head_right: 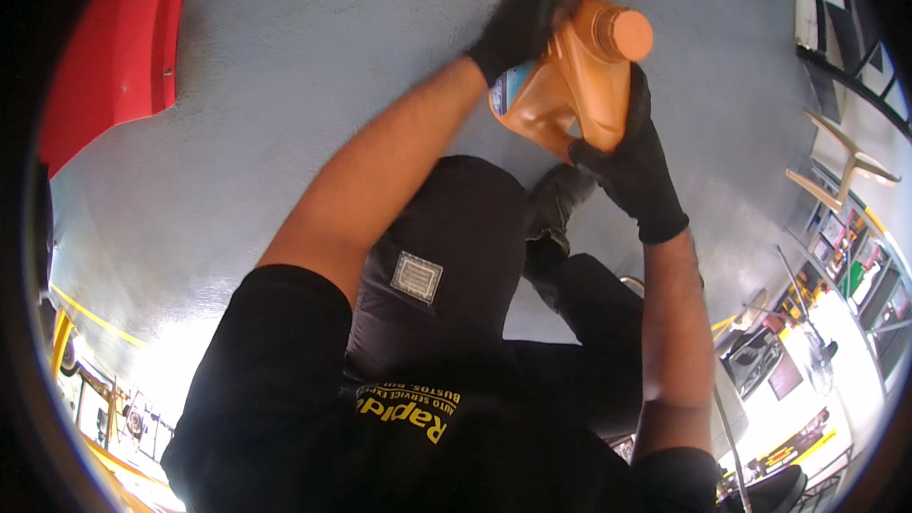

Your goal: The person kneels on the floor and uses a pump nozzle to fill several orange plastic bottles with a dark liquid. After filling, the person wipes the bottles and the floor with a cloth, then places the filled bottles together.

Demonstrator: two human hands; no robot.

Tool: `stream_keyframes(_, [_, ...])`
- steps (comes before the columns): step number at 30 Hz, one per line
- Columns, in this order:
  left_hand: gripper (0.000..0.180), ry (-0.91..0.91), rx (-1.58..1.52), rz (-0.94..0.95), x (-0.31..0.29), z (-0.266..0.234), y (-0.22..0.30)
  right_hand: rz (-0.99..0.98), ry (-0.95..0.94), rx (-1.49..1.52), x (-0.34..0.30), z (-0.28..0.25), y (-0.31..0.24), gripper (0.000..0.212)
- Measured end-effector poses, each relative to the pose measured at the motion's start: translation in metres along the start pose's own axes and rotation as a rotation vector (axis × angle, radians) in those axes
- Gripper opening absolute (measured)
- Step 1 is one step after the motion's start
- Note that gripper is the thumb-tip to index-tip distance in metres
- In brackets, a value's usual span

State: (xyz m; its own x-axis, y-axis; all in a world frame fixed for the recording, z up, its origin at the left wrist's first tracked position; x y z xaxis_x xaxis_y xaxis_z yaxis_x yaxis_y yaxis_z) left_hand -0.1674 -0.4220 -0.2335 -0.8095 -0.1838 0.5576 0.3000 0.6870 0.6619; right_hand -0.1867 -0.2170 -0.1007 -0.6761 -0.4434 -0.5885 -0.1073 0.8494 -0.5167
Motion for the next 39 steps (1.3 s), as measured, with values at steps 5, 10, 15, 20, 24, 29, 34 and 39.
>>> stream_keyframes(5, [0.026, 0.072, -0.362, -0.234, -0.013, 0.024, -0.023, -0.06, -0.037, 0.059, -0.001, 0.0, -0.006, 0.111])
stream_keyframes(10, [0.034, 0.206, -0.186, 0.179, -0.009, 0.003, 0.011, 0.037, -0.07, 0.102, -0.001, 0.001, -0.009, 0.109])
stream_keyframes(15, [0.057, 0.226, 0.059, 0.295, -0.037, -0.015, 0.044, 0.035, -0.073, 0.136, -0.002, 0.0, -0.004, 0.111])
stream_keyframes(20, [0.081, 0.153, -0.007, 0.542, -0.059, 0.012, 0.035, -0.003, -0.064, 0.136, -0.001, 0.0, 0.003, 0.115])
stream_keyframes(24, [0.089, 0.144, -0.113, 0.317, -0.083, 0.038, 0.015, -0.02, -0.01, 0.019, 0.0, -0.001, 0.004, 0.115])
stream_keyframes(29, [0.087, -0.164, 0.517, 0.072, -0.127, 0.059, -0.018, -0.077, -0.005, -0.019, -0.002, 0.0, 0.002, 0.113])
stream_keyframes(34, [0.068, 0.334, -0.211, -0.165, -0.081, 0.054, -0.027, 0.025, -0.05, 0.108, -0.003, 0.003, 0.002, 0.114])
stream_keyframes(39, [0.056, 0.466, -0.234, 0.078, -0.057, 0.022, 0.0, 0.037, -0.066, 0.121, -0.005, 0.003, -0.01, 0.111])
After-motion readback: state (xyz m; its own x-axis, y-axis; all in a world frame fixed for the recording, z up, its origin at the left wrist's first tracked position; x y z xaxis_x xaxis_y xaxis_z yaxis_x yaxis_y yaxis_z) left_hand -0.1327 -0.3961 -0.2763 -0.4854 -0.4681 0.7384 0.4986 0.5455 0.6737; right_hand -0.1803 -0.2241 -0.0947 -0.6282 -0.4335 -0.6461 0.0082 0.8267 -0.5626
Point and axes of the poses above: each hand's wrist, its own x-axis towards the middle knuckle, its own z-axis out of the palm, y = z × x, the point moved 1 cm from there along x, towards the middle knuckle, and after that the axes turned 15 degrees about z, right-handed, at the moved point
